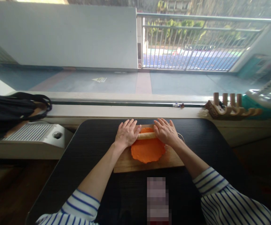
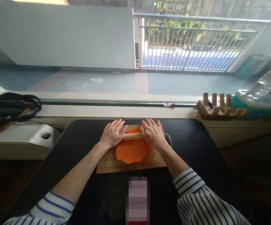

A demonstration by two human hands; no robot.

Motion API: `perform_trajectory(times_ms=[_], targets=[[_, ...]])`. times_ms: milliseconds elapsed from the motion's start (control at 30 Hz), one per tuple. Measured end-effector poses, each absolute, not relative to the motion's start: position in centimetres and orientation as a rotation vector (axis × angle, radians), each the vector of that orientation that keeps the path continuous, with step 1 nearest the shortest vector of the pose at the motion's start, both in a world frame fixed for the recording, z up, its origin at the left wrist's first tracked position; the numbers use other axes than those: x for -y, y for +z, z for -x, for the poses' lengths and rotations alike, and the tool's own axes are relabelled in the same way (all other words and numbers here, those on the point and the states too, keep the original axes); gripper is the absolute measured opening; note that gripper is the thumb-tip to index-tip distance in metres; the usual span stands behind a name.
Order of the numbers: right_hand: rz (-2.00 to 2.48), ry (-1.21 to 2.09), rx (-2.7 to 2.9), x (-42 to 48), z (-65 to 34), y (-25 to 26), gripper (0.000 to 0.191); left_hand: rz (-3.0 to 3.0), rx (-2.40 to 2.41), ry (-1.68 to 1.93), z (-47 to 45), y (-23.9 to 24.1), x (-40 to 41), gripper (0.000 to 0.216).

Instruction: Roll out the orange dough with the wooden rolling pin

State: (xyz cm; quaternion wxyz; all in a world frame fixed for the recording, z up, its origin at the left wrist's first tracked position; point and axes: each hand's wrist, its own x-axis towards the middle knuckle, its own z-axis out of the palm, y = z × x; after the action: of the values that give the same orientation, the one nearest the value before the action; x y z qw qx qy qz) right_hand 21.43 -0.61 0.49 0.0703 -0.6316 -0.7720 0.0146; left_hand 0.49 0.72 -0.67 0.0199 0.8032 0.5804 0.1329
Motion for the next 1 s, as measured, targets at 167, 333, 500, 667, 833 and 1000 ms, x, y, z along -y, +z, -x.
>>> perform_trajectory(times_ms=[167, 333, 500, 667, 833, 1000], targets=[[1.909, 0.085, 2.312, -0.1, -21.5, 0.6, 0.044, -2.486, -1.790, 0.420, -0.5, -0.6, -1.4, 0.058], [1.878, 0.089, 2.293, -0.8, -21.5, 0.6, 0.041, -2.502, -1.779, 0.466, -0.5, -0.5, -2.2, 0.056], [1.915, 0.117, 2.262, -1.7, -21.2, 0.8, 0.040, -2.492, -1.781, 0.499, -0.6, -0.5, -3.3, 0.055], [1.903, 0.111, 2.244, -2.3, -21.1, 1.0, 0.039, -2.509, -1.763, 0.542, -0.6, -0.4, -4.2, 0.054], [1.927, 0.112, 2.220, -3.0, -21.1, 1.0, 0.037, -2.528, -1.746, 0.587, -0.6, -0.2, -5.0, 0.051], [1.923, 0.130, 2.183, -3.8, -21.1, 0.8, 0.036, -2.542, -1.732, 0.606, -0.6, -0.1, -5.8, 0.048]])
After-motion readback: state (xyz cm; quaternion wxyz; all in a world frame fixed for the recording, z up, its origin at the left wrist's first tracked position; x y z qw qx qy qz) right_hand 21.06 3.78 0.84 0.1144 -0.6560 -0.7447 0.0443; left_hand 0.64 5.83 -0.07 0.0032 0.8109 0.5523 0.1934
